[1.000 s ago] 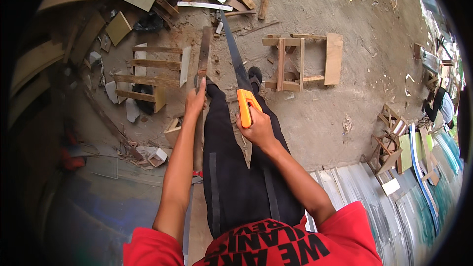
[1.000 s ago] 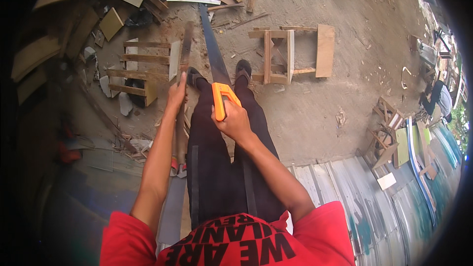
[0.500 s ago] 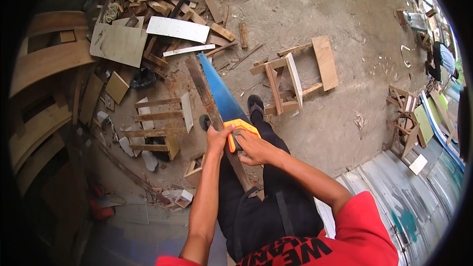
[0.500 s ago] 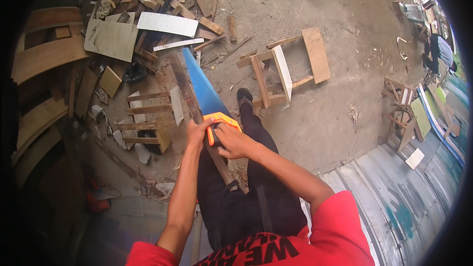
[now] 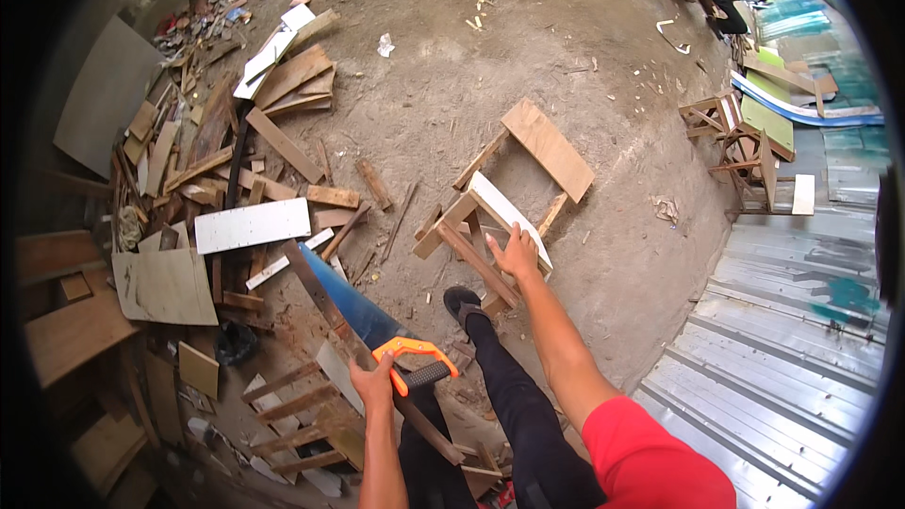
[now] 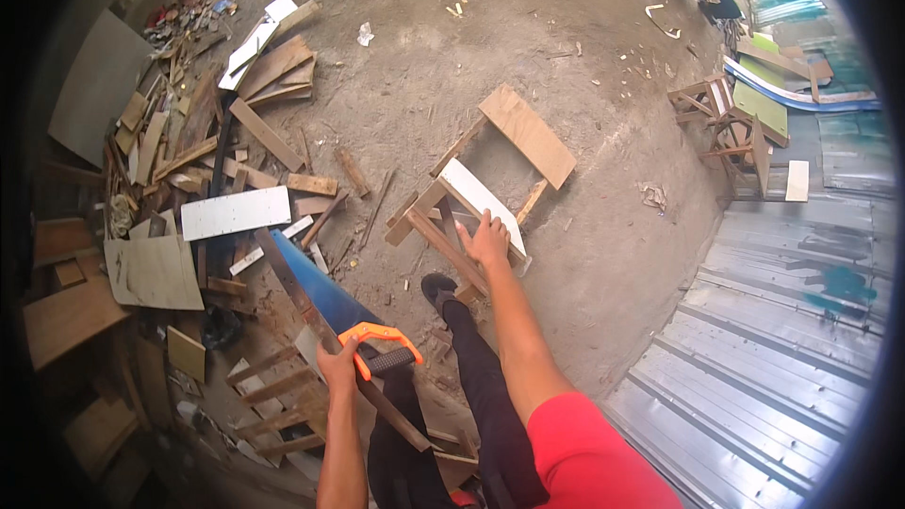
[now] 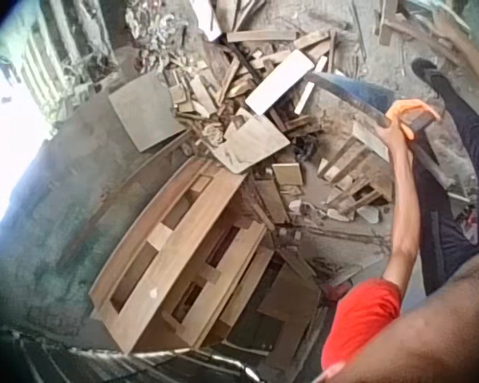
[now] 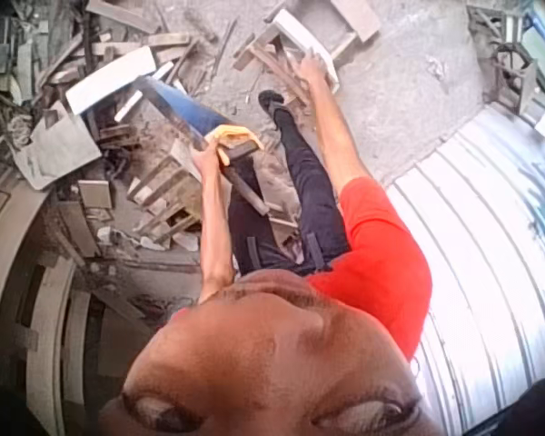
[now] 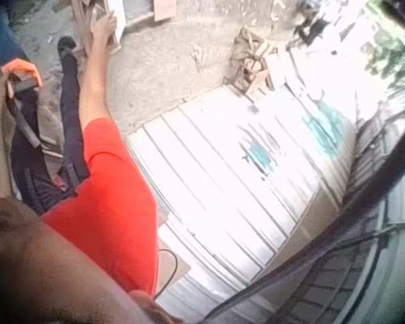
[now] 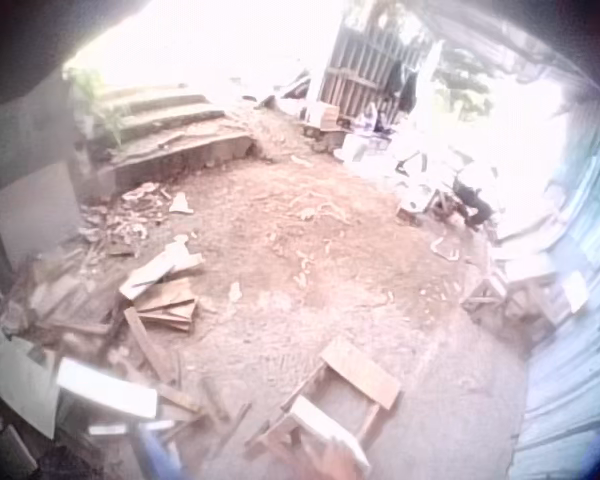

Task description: The person sits on the floor and uses a hand saw to cut a wooden frame. They repeatedly saw through the wood, repositioning the frame as needed to complete the cuts.

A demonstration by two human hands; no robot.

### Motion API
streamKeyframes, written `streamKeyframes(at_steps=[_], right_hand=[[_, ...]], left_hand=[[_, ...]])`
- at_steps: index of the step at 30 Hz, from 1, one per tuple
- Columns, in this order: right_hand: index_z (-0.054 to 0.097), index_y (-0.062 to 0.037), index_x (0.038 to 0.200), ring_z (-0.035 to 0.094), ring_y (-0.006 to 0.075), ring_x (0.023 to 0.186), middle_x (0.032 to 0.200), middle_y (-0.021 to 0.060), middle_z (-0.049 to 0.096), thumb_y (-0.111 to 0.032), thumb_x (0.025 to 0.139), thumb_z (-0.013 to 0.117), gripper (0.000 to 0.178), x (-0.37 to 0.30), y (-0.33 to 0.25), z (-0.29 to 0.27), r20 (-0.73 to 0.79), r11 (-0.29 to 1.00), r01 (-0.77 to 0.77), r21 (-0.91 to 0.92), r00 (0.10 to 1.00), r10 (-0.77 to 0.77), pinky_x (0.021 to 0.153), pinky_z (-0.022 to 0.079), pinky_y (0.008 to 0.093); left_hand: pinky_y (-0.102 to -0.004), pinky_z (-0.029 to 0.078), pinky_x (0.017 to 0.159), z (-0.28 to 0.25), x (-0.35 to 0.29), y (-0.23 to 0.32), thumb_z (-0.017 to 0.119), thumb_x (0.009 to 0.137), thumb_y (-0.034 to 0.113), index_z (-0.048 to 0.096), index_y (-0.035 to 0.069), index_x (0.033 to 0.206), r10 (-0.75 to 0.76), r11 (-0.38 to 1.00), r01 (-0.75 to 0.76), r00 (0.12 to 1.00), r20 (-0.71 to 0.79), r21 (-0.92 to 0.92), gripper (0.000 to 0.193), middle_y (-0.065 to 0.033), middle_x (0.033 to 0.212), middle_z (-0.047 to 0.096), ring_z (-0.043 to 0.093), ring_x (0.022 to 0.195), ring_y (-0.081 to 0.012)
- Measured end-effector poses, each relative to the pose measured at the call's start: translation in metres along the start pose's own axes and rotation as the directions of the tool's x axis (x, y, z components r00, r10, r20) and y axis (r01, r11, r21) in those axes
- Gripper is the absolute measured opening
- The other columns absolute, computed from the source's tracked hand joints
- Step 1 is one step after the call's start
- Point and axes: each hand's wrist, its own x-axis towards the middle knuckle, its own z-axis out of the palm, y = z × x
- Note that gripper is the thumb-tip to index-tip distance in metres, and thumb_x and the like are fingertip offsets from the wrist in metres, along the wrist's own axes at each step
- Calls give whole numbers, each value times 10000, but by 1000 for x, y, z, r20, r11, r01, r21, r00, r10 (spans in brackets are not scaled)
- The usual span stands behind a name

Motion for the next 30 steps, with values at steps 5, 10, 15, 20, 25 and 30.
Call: streamKeyframes(at_steps=[5, 10, 15, 20, 25, 30], right_hand=[[174, 38, 1546, 294, 512, 1416, 1496, 386, 299, -715, 900, 486, 1040, -19, 8, 18, -27, 990, 135, 46, 991, -134, 1188, 226, 530], [48, 8, 1575, 69, 547, 1476, 1580, 391, 42, -747, 894, 460, 1097, -78, -24, 65, 12, 984, 152, 89, 988, -153, 1193, 118, 606], [6, -17, 1585, 6, 573, 1469, 1577, 401, -56, -743, 894, 467, 1103, -150, -54, 112, 231, 952, 232, 200, 933, -276, 1194, 111, 607], [506, 14, 1365, 252, 458, 1464, 1493, 332, 344, -352, 898, 691, 621, -233, -102, -3, -265, 670, 706, 229, 708, -655, 1192, 137, 620], [261, 3, 1495, 171, 476, 1482, 1541, 305, 263, -434, 786, 812, 999, -250, -81, -205, -764, 838, 543, 52, 562, -317, 1178, 121, 663], [198, 58, 1520, 211, 451, 1470, 1529, 320, 267, -656, 739, 759, 1198, -95, 33, -178, -579, 984, -6, -178, 809, -100, 1199, 136, 595]], left_hand=[[-346, 463, 942, -11, 19, -2, 840, 774, 172, 466, -131, 1337, -42, 998, 43, 998, 39, -37, 741, -186, 1208, 601, 596, 1061, -253], [-362, 462, 957, -30, 22, -15, 843, 774, 189, 429, -132, 1374, -45, 999, 45, 999, -12, 2, 796, -199, 1247, 582, 592, 1092, -264], [-377, 452, 993, -42, 8, -16, 843, 775, 192, 366, -132, 1433, -93, 992, 99, 993, -73, 83, 875, -218, 1332, 527, 563, 1174, -280], [-364, 458, 989, -47, -13, 16, 822, 798, 140, 437, -108, 1383, -56, 995, 49, 996, -74, -91, 743, -187, 1287, 571, 593, 1130, -281], [-361, 464, 969, -49, -22, 29, 821, 797, 116, 475, -79, 1360, -105, 971, 103, 994, 1, -216, 689, -160, 1268, 586, 597, 1113, -255], [-330, 500, 878, -35, -29, 47, 788, 806, 59, 526, -40, 1293, -40, 967, 13, 994, -100, -254, 562, -92, 1135, 624, 621, 986, -188]])
